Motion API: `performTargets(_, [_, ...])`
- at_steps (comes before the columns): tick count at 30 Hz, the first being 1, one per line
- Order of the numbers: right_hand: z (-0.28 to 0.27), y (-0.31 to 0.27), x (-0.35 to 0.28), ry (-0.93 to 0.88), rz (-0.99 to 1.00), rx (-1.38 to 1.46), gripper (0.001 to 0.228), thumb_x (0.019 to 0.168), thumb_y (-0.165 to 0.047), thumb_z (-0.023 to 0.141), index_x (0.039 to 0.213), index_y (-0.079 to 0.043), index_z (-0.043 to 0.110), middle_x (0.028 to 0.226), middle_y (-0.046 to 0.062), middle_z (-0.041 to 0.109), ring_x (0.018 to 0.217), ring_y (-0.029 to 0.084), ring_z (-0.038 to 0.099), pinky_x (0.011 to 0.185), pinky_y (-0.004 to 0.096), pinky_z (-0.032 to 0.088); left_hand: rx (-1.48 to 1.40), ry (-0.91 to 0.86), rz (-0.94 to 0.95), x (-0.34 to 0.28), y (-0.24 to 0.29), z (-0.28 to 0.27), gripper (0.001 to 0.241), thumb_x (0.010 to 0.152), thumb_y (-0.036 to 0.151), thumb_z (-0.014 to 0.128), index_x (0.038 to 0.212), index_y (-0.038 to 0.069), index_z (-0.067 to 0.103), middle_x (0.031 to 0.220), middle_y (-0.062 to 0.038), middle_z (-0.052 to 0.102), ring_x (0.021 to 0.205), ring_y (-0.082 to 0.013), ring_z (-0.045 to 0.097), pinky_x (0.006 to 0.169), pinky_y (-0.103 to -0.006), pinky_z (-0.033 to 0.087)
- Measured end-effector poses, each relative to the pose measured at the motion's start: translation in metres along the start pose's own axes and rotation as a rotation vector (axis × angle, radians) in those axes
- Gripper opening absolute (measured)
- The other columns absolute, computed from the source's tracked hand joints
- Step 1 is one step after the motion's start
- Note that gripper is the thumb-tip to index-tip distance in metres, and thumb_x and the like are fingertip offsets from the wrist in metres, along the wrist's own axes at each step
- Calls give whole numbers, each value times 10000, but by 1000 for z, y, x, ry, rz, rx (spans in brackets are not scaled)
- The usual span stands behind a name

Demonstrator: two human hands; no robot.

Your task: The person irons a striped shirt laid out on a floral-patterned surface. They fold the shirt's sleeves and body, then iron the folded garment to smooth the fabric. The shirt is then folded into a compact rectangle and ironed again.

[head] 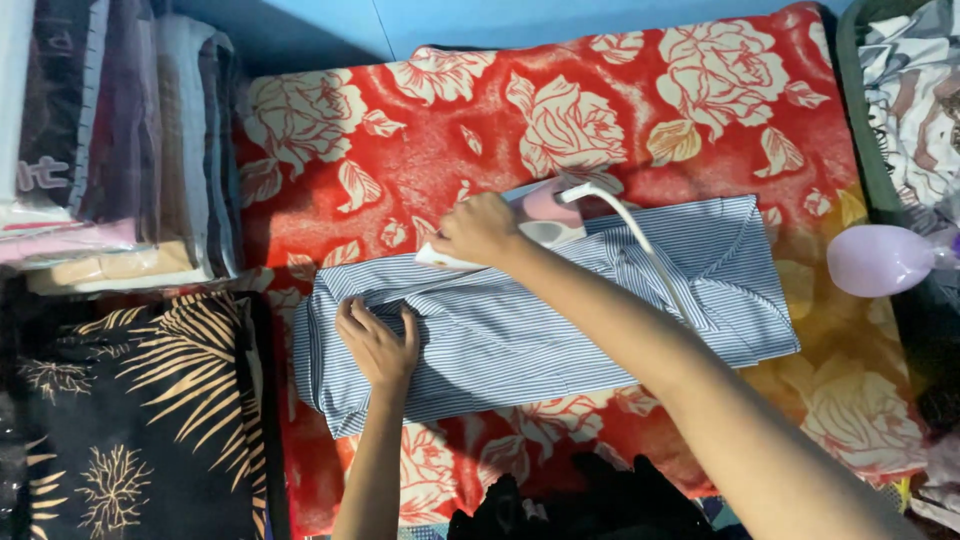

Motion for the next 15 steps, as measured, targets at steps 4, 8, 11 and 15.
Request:
performTargets(4, [-42,80,-39,-56,90,-106,421,821,-624,567,733,-286,802,554,89,692,593,353,738,542,439,557,-56,-2,-5,4,-6,1,509,832,197,634,1261,-46,506,1230,-221,472,1205,-424,492,1041,-522,397])
performTargets(8, [-63,169,-80,-112,214,-253,434,902,-663,535,873,-333,814,652,71,738,708,331,765,607,435,569,20,-40,20,19,-32,5,173,977,164,592,1135,105,626,1147,-71,623,1230,-286,561,1115,-471,367])
performTargets(11, [-85,215,-101,-170,390,-341,463,942,-695,496,935,-351,807,693,69,756,750,324,773,617,422,567,88,-134,64,33,-54,14,99,1022,288,610,1007,203,658,1018,36,659,1165,-194,605,1090,-450,402])
performTargets(15, [-127,230,-109,-154,599,-306,557,896,-734,646,950,-209,825,749,131,775,795,373,777,587,447,558,116,-213,153,48,-68,27,191,1049,404,575,969,246,649,895,70,669,1034,-159,644,1000,-388,459])
Point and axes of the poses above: each hand's wrist, its own x-axis towards the middle knuckle, its own z-axis out of the palm, y = z × x, the point moved 5 cm from there along x, towards the middle knuckle
